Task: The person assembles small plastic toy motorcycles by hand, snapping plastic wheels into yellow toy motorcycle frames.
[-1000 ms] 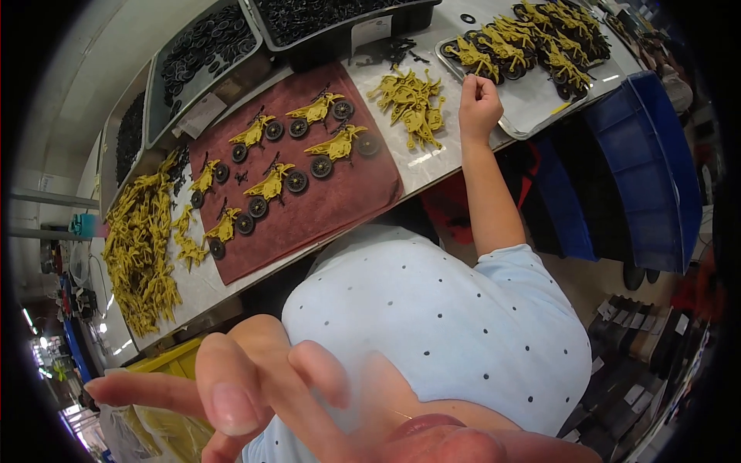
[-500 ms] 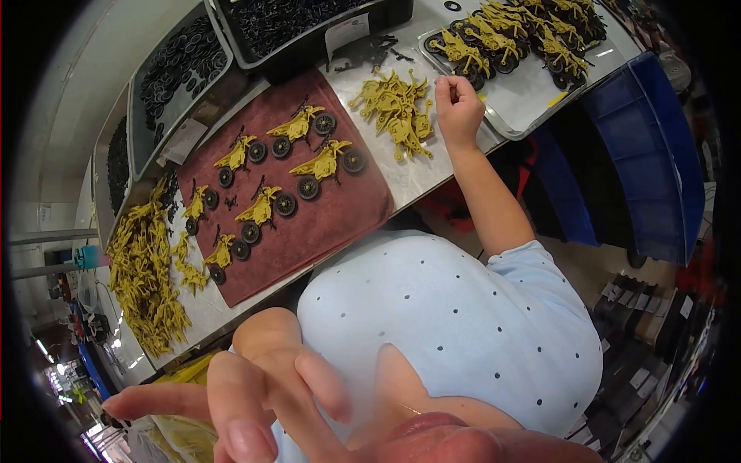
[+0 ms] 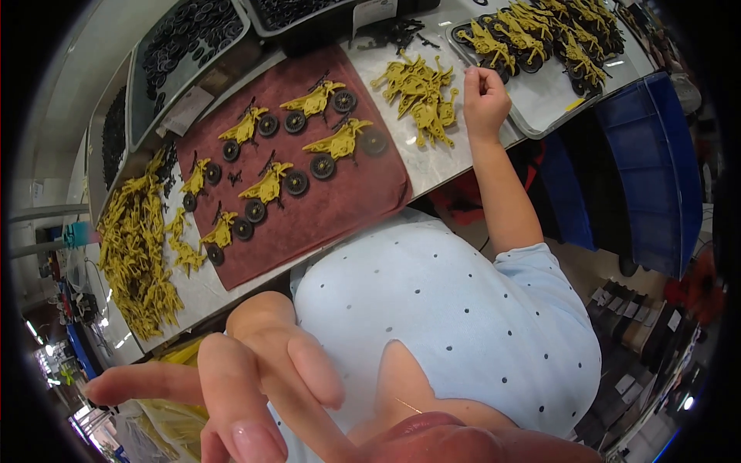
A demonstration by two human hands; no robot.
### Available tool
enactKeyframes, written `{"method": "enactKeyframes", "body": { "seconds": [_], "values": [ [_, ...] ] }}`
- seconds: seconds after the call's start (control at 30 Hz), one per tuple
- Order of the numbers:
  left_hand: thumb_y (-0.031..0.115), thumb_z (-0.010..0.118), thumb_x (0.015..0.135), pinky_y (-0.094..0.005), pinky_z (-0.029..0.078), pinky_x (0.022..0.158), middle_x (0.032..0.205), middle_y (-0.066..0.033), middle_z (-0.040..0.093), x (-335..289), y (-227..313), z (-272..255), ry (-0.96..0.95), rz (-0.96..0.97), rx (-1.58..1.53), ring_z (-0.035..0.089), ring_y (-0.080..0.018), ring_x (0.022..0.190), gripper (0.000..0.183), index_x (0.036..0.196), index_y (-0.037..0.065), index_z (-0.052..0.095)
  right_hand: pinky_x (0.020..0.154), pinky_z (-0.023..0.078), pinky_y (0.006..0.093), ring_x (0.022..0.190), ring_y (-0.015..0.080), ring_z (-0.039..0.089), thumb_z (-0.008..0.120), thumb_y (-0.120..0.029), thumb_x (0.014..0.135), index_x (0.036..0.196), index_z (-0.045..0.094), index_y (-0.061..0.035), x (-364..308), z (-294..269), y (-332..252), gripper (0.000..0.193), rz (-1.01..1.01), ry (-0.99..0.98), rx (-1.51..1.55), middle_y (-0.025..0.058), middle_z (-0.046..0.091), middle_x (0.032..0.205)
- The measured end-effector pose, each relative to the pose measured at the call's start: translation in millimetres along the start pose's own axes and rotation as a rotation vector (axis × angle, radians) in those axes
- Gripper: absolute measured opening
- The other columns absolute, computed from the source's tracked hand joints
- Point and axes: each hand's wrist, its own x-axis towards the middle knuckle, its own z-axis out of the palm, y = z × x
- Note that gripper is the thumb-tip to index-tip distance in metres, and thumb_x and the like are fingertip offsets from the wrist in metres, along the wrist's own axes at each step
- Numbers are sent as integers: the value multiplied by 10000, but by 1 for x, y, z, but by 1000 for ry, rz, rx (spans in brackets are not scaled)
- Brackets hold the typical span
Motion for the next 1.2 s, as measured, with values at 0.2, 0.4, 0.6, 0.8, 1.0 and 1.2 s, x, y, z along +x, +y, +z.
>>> {"method": "enactKeyframes", "body": {
  "seconds": [0.2,0.4,0.6,0.8,1.0,1.2],
  "values": [
    [151,640,754,-435,497,717,1400,-150,233,-34,21,12,1,32,40,689,-287,685,1047,1512,184,-82,479,391,236,491,62,467,687,-200,848,787,649,-23,1,-3,9,191,-60,125,2,-18,538,549],
    [190,507,923,-520,376,979,1506,-134,176,-54,31,14,-25,46,-54,496,-351,1136,765,1517,274,33,504,428,254,519,88,523,679,-221,856,808,666,-25,2,2,22,203,-112,126,-39,6,589,591],
    [116,592,816,-433,488,696,1359,-169,331,-102,69,34,110,227,144,683,-272,645,951,1515,188,-49,523,438,265,536,113,532,676,-259,861,784,667,-23,7,5,14,249,-146,124,-153,22,603,612],
    [228,555,954,-276,394,525,880,-140,664,-116,102,-54,160,181,842,616,-244,593,523,1423,189,328,546,414,212,593,44,493,639,-202,903,849,667,-4,-1,11,-16,207,-167,-66,-46,-21,609,699],
    [43,617,860,-278,472,721,898,-59,653,-144,119,-166,740,-366,1432,605,-159,791,421,1271,68,531,569,422,197,636,40,528,588,-107,930,920,664,6,-33,63,-153,136,-175,-810,195,1,613,756],
    [55,687,807,-289,458,757,925,-60,653,-159,109,-213,507,-572,1641,587,-162,840,260,1061,41,629,704,505,358,780,304,637,668,-144,833,933,685,-19,-95,159,-218,160,-611,-1277,-4,148,655,842]
  ]
}}
